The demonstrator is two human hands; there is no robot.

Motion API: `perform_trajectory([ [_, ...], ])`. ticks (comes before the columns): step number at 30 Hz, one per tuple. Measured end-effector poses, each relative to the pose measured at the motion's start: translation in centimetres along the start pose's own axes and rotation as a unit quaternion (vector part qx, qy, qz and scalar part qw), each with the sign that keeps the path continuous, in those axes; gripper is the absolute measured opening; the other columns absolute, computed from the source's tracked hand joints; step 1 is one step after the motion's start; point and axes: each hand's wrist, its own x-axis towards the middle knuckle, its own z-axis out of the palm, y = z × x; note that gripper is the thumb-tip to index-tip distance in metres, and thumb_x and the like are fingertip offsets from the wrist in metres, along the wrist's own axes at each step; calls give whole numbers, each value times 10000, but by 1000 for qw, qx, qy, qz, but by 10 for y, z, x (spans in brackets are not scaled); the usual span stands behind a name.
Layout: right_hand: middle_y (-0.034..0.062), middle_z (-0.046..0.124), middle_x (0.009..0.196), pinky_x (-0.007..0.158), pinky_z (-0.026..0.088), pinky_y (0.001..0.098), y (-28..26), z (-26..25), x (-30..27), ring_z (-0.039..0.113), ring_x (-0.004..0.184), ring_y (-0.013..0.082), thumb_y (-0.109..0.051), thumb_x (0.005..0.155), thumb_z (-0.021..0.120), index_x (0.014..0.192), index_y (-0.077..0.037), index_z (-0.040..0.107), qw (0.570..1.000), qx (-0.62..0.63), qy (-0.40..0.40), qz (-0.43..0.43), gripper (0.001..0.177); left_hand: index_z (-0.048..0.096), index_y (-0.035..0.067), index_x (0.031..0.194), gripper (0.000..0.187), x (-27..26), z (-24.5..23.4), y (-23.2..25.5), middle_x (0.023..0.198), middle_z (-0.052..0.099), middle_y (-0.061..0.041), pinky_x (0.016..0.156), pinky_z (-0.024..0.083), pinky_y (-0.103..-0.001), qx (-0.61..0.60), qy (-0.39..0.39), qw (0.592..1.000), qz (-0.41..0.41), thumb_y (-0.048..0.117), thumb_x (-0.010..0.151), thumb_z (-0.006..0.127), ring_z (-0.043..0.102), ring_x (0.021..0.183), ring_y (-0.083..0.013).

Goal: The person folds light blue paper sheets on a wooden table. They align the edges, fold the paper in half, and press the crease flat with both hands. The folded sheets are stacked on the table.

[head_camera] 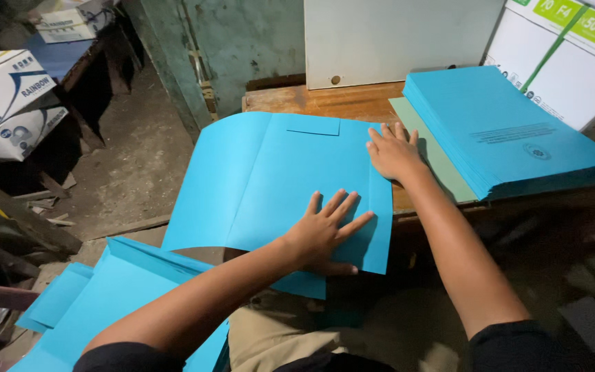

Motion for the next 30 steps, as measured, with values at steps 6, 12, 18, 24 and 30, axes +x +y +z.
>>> perform_trajectory([
  [6, 149, 323, 1697, 1244, 46, 689, -13, -9, -33, 145, 1598, 398, -422, 1070, 263, 1602, -126, 406, 999, -6, 13, -42, 626, 66, 191, 1679, 1132, 2, 15, -9, 1718, 146, -215, 1196, 186, -708, 15, 30, 999, 12, 851, 834, 429, 170, 1583, -413],
  [12, 206, 482, 1579, 1231, 160, 691, -42, -29, -144, 321, 1532, 420, -331, 1068, 409, 1508, -42, 524, 986, 46, 70, -145, 540, 34, 23, 1659, 1371, 8, 27, -13, 1724, 112, -217, 1208, 177, -689, 30, 32, 999, 12, 892, 740, 564, 133, 1590, -396],
  [18, 170, 487, 1573, 1234, 212, 631, -43, -8, -208, 363, 1508, 359, -312, 1087, 403, 1489, -96, 540, 979, 79, 94, -164, 477, 51, -3, 1649, 1331, 8, 28, -12, 1721, 124, -212, 1192, 192, -707, 43, 30, 999, 10, 794, 763, 643, 134, 1588, -397],
  [24, 124, 506, 1568, 1246, 180, 649, -31, -25, -167, 341, 1523, 363, -398, 1090, 389, 1421, -232, 639, 985, 106, 39, -130, 447, 76, 2, 1646, 1327, 12, 31, -13, 1716, 126, -230, 1180, 157, -737, -5, 14, 1000, 11, 793, 740, 636, 119, 1583, -424],
  [30, 98, 429, 1643, 1244, 297, 564, -38, -55, -105, 434, 1483, 379, -442, 1049, 442, 1475, -294, 591, 997, -6, -19, -80, 476, 84, 28, 1646, 1430, 2, 37, 21, 1714, 122, -232, 1167, 199, -748, 66, 30, 996, 47, 810, 626, 710, 126, 1581, -444],
])
